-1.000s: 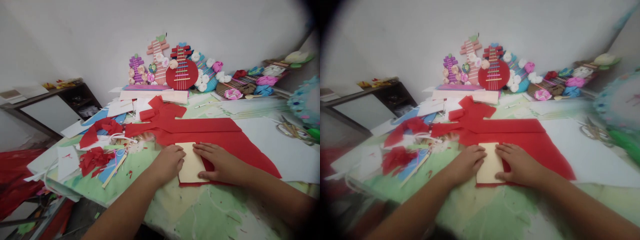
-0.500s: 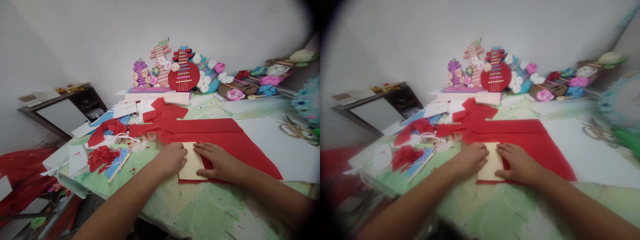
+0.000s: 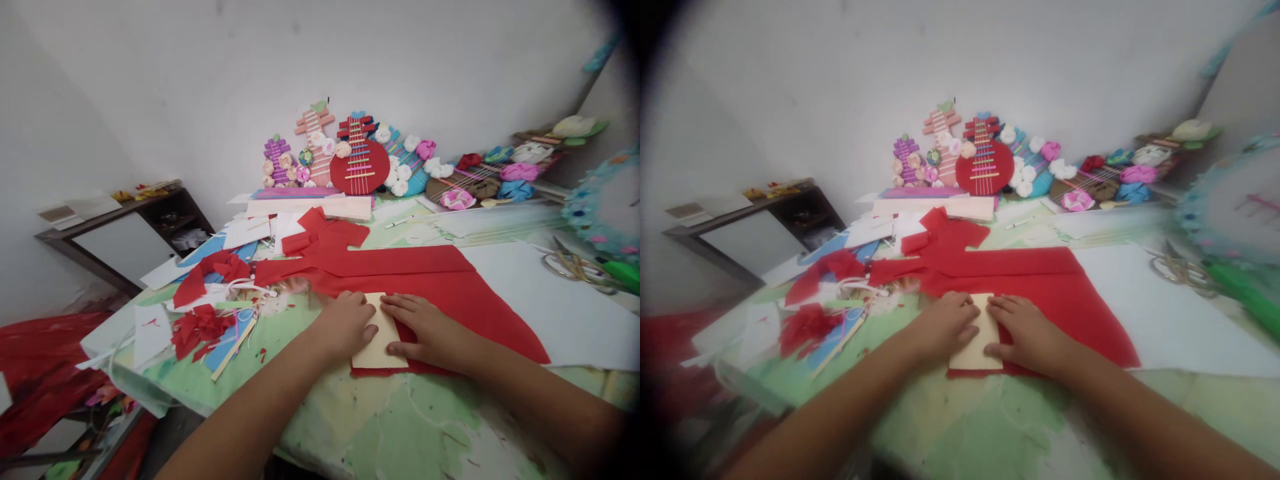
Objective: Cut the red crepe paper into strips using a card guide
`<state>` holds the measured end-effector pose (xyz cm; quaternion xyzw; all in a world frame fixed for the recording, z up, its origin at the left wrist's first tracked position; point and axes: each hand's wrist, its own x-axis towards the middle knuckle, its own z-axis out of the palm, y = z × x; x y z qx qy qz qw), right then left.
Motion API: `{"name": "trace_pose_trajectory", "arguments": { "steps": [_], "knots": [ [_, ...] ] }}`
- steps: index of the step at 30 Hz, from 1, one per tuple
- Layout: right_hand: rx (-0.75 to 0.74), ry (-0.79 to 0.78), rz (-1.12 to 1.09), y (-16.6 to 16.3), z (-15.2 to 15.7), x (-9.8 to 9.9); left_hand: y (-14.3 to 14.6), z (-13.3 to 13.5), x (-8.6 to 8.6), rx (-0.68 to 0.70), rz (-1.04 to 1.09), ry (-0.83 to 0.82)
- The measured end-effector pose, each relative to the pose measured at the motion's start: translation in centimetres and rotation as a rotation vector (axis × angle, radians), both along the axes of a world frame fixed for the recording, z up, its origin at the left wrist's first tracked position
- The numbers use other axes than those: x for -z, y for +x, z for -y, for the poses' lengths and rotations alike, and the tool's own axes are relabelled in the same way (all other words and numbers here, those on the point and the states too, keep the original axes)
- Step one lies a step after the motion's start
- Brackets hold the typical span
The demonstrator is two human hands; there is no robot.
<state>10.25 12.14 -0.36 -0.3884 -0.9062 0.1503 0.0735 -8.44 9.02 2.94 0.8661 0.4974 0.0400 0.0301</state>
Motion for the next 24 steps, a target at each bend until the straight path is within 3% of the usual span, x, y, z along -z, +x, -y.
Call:
{"name": "trace_pose_trajectory", "arguments": {
  "steps": [3, 8, 12, 17, 24],
  "knots": [
    [-0.002, -0.006, 0.005, 0.0, -0.1, 0.0, -0.4, 1.4, 0.1, -0.056, 0.033, 0.026],
    [0.003, -0.013, 0.021, 0.0, -0.1, -0.1, -0.7, 5.9, 1.0, -0.172, 0.018, 0.031],
    [0.005, -0.021, 0.025, 0.0, -0.1, -0.1, -0.5, 8.7, 2.6, -0.123, -0.012, 0.091],
    [0.015, -0.010, 0.040, -0.1, -0.2, 0.0, -0.3, 9.6, 4.2, -0.132, 0.001, 0.222],
    [0.019, -0.011, 0.066, -0.2, 0.0, -0.5, -0.5, 10.0, 4.6, -0.125, 0.064, 0.339]
  ]
}}
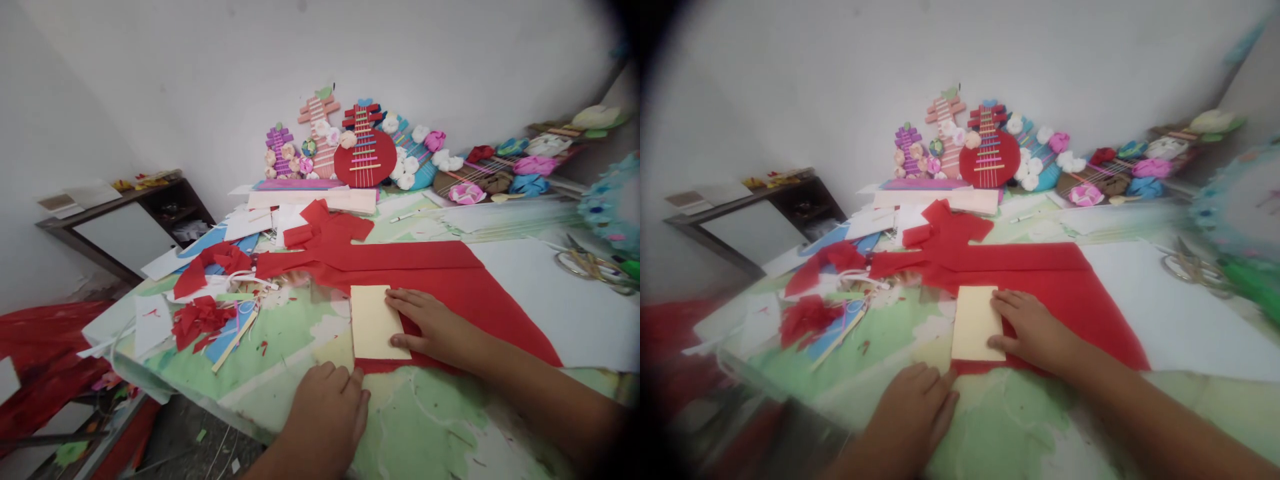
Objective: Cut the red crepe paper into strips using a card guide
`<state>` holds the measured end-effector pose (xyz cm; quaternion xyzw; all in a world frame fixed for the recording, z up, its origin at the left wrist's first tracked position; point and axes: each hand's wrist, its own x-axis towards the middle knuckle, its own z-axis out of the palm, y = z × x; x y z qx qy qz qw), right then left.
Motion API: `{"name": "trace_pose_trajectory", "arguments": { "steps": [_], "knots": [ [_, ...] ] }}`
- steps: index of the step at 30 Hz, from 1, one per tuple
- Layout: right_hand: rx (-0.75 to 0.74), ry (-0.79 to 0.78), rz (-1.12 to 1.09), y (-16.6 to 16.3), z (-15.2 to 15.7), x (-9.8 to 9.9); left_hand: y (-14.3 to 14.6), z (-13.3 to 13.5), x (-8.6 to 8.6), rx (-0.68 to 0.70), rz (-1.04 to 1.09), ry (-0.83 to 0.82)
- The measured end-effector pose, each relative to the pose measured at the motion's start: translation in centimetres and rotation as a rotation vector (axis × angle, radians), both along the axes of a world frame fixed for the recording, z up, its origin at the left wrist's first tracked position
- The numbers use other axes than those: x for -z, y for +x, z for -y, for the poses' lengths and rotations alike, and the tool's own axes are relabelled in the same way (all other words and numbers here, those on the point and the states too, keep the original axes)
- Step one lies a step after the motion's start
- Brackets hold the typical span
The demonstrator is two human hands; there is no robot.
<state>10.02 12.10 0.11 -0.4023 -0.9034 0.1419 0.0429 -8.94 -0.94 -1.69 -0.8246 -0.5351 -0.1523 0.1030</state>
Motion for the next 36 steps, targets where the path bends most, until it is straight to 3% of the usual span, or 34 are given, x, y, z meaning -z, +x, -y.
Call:
{"name": "trace_pose_trajectory", "arguments": {
  "steps": [22, 31, 36],
  "knots": [
    [-0.044, 0.021, -0.037, 0.3, -0.3, 0.6, -0.1, 0.1, -0.1, 0.007, 0.049, -0.115],
    [-0.050, 0.016, -0.087, 0.4, -0.3, 0.8, -0.5, 0.0, 0.1, 0.038, 0.078, -0.082],
    [-0.040, -0.013, -0.101, 0.3, -0.3, 0.7, -0.1, -0.7, -2.4, 0.074, 0.172, -0.135]
  ]
}}
